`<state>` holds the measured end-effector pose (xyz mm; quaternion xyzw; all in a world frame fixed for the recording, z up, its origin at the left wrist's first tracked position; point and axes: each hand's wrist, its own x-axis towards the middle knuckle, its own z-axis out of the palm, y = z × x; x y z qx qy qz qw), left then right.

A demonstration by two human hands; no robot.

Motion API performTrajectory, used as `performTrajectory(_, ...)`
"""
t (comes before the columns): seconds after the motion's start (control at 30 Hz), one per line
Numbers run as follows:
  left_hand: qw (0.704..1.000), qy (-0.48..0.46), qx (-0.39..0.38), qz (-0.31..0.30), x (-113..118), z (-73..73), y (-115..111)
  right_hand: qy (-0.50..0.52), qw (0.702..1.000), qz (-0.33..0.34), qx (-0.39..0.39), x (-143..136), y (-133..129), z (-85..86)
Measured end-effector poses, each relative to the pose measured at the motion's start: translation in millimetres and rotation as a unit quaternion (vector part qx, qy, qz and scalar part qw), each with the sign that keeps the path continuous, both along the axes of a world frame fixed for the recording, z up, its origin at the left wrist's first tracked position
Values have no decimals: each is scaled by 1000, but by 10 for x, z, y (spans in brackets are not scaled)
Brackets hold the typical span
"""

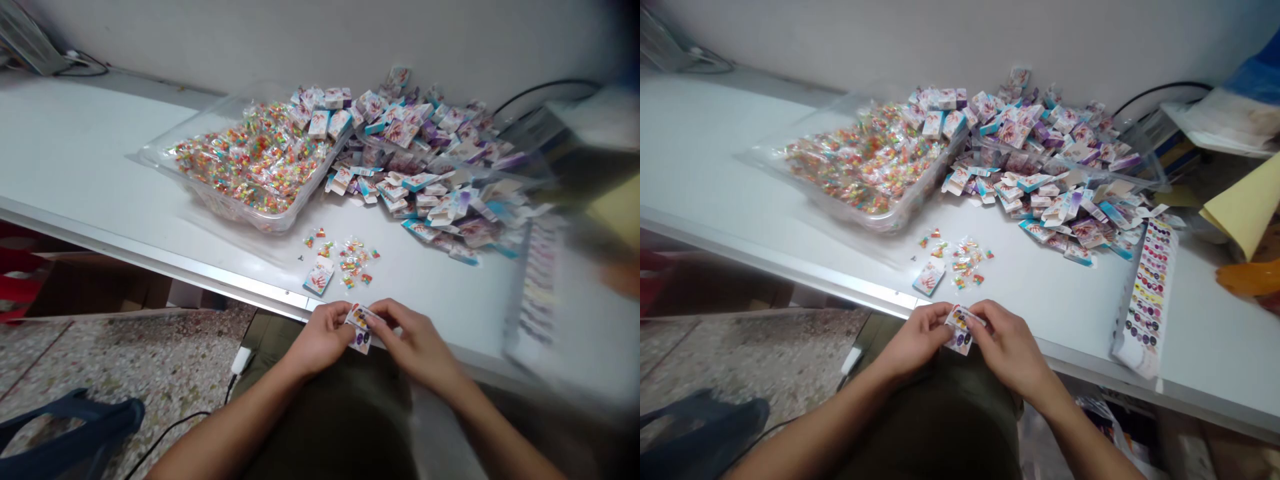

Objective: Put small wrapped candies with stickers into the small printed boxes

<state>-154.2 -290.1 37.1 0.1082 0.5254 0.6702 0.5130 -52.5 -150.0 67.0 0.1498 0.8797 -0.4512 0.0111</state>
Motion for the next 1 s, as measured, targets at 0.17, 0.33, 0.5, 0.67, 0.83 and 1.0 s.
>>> performTrajectory(0.17, 998, 62, 15, 6, 4, 47, -26, 76, 994, -50, 61, -43, -12, -100)
performTrajectory(0.33, 991, 68, -48, 107, 43, 26, -60, 99, 991, -54, 74, -24, 80, 16)
performTrajectory(0.5, 994, -50, -70, 72, 13, 97, -59, 237, 950, 81, 187, 15, 6, 11)
performTrajectory(0.67, 993, -64, -8, 98, 6, 97, -40, 170, 970, 117, 126, -4, -65, 17)
performTrajectory(0.83, 997, 3, 43, 65, 27, 70, -75, 103, 992, -6, 74, -101, -26, 7)
performTrajectory(1.0, 990, -26, 66, 124, 6, 25, -77, 55, 988, -122, -75, -155, -58, -117)
